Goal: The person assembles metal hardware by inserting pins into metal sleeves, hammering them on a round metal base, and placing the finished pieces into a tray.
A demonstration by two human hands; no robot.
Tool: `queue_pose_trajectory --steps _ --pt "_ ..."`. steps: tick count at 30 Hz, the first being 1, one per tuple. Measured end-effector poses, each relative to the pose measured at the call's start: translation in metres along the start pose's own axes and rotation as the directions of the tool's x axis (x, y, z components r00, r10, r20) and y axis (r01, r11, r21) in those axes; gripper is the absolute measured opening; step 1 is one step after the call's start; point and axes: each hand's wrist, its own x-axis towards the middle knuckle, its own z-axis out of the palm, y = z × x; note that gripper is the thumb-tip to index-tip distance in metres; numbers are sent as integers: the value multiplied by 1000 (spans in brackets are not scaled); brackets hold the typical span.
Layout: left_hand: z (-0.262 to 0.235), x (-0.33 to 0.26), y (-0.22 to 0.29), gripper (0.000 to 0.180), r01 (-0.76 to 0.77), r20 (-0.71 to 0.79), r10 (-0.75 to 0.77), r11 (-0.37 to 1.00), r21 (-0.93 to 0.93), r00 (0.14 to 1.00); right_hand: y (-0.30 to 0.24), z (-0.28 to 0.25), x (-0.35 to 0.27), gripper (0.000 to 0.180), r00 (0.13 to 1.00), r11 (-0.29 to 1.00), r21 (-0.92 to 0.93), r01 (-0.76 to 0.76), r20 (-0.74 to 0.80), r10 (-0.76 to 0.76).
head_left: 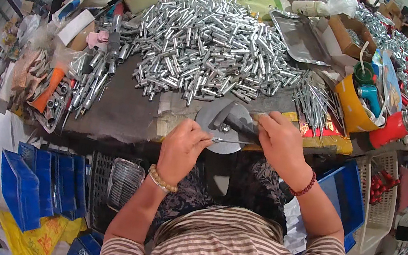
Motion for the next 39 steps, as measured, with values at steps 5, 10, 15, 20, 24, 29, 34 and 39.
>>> queue_pose_trajectory --steps 5,10,15,20,24,29,34,39 --pt "1 -5 0 13 -20 1 20 1000 11 1000 -15 -6 -7 32 999 1000 29 -10 37 9" --pt "0 -5 0 13 -19 -6 19 1000 -6 1000 -12 -1 -8 35 999 990 136 -28 -12 30" --pt "-1 -4 -2 13 -16 -12 15 999 -40 1000 -37 -30 -20 40 991 960 255 -112 105 88" --pt "-1 -1 0 14 -49 -8 49 999 -3 999 -44 -29 -32 42 994 995 26 96 -64 -94" --pt "-1 -1 0 16 -45 -13 45 999 -13 999 -41 -25 -31 45 987 987 -30 156 27 -156" --pt "3 -2 -2 17 -15 -23 14 999 -45 1000 -46 -26 -34 49 973 973 217 81 -227 -31" --pt "-2 -2 -1 15 9 9 -9 999 -36 1000 -35 -15 -21 41 992 937 332 -111 -12 122" --pt "-9 -5 -2 17 15 60 -13 999 -39 998 -12 1 -2 38 997 988 136 79 3 -80"
